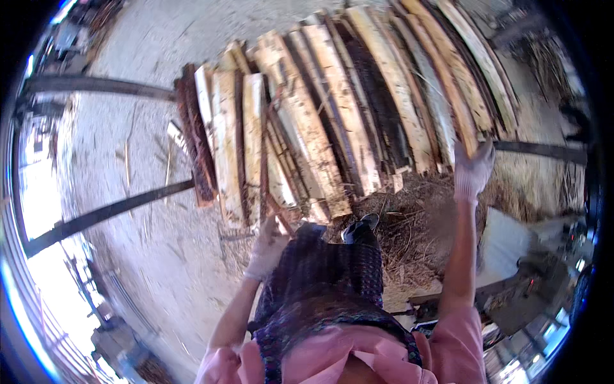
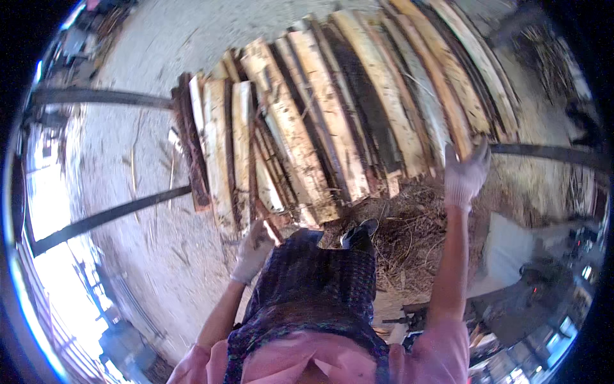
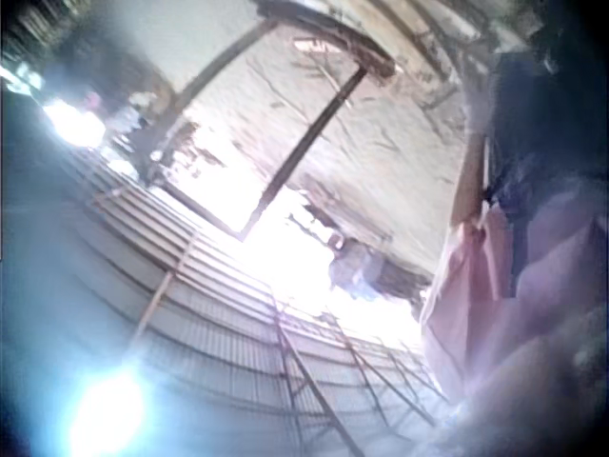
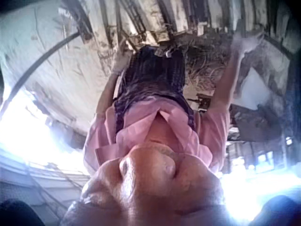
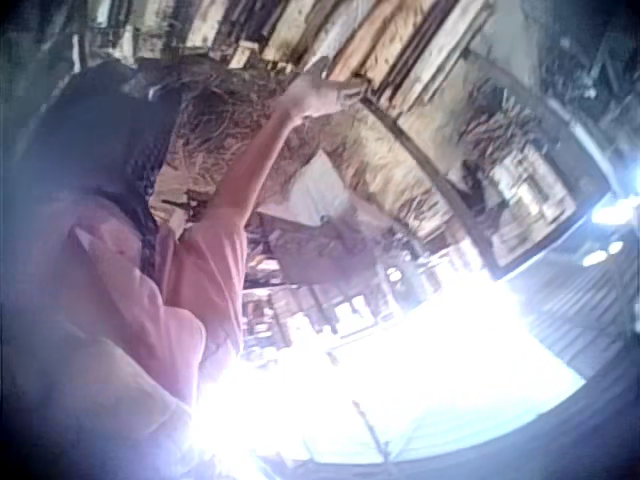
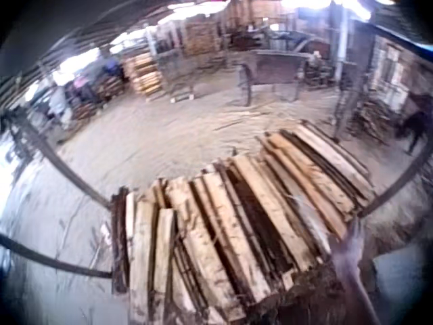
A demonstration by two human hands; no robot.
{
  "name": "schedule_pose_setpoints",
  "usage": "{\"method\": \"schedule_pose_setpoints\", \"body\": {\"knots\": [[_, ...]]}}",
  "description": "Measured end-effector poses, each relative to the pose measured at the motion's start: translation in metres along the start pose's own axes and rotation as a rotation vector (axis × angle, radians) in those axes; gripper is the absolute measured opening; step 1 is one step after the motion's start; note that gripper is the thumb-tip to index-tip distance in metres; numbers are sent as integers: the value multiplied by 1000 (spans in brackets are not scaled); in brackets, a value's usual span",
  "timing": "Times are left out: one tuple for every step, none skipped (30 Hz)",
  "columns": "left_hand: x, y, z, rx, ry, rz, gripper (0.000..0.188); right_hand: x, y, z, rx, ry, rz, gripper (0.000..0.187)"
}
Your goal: The person repeatedly picks up wooden planks from a metal rack and places them onto a conveyor belt. The planks are fed into a processing machine as part of a continuous workflow in a wood processing facility.
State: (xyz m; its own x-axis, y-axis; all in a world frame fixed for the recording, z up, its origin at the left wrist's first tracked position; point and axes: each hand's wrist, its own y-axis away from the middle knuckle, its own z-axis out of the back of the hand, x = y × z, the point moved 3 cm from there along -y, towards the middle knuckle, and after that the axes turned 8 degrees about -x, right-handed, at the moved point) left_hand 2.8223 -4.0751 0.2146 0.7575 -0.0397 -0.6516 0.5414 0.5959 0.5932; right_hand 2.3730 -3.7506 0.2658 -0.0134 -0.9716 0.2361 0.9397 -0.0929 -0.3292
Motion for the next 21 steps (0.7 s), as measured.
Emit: {"method": "schedule_pose_setpoints", "body": {"knots": [[-4, -9, 8, -142, -16, -19, 86, 14, 24, 1, 90, -250, 18, 89], [-9, -20, 17, -277, -38, -39, 91, 25, 51, -1, 185, -493, 26, 85], [-36, -30, 32, -348, -304, 43, 98, 38, 82, -5, 299, -496, 108, 81], [-64, -41, 48, -410, -565, 121, 106, 55, 113, -6, 404, -496, 193, 78], [-58, -56, 57, -472, -560, 122, 111, 68, 143, -5, 458, -506, 253, 77], [-41, -71, 67, -531, -559, 125, 116, 74, 173, -6, 517, -512, 309, 76], [-24, -80, 76, -587, -564, 126, 122, 73, 204, -8, 530, -570, 300, 76], [-12, -90, 82, -528, -511, 166, 124, 72, 232, -11, 537, -629, 283, 76], [-3, -99, 87, -469, -455, 202, 127, 75, 255, -10, 520, -571, 337, 74], [4, -106, 88, -410, -399, 232, 129, 80, 273, -8, 499, -512, 389, 72], [6, -109, 88, -449, -540, 283, 131, 91, 279, 3, 640, -606, 289, 67], [1, -107, 89, -453, -541, 296, 130, 97, 288, 12, 650, -548, 381, 67], [-5, -105, 91, -459, -542, 310, 128, 102, 296, 13, 703, -556, 410, 68], [-10, -107, 94, -469, -541, 317, 126, 111, 301, 14, 748, -569, 439, 69], [-6, -106, 95, -486, -518, 270, 127, 120, 304, 16, 788, -568, 488, 66], [1, -102, 95, -504, -495, 225, 127, 127, 305, 13, 885, -571, 474, 66], [6, -97, 97, -523, -472, 180, 128, 136, 306, 9, 982, -575, 458, 66], [-6, -90, 98, -508, -439, 201, 128, 149, 305, 6, 1075, -574, 437, 66], [-20, -81, 94, -492, -405, 222, 127, 165, 304, 3, 1172, -620, 331, 68], [-31, -71, 90, -480, -372, 249, 127, 179, 307, -4, 1245, -679, 239, 69], [-29, -68, 82, -437, -346, 253, 126, 194, 310, -14, 1312, -739, 149, 69]]}}
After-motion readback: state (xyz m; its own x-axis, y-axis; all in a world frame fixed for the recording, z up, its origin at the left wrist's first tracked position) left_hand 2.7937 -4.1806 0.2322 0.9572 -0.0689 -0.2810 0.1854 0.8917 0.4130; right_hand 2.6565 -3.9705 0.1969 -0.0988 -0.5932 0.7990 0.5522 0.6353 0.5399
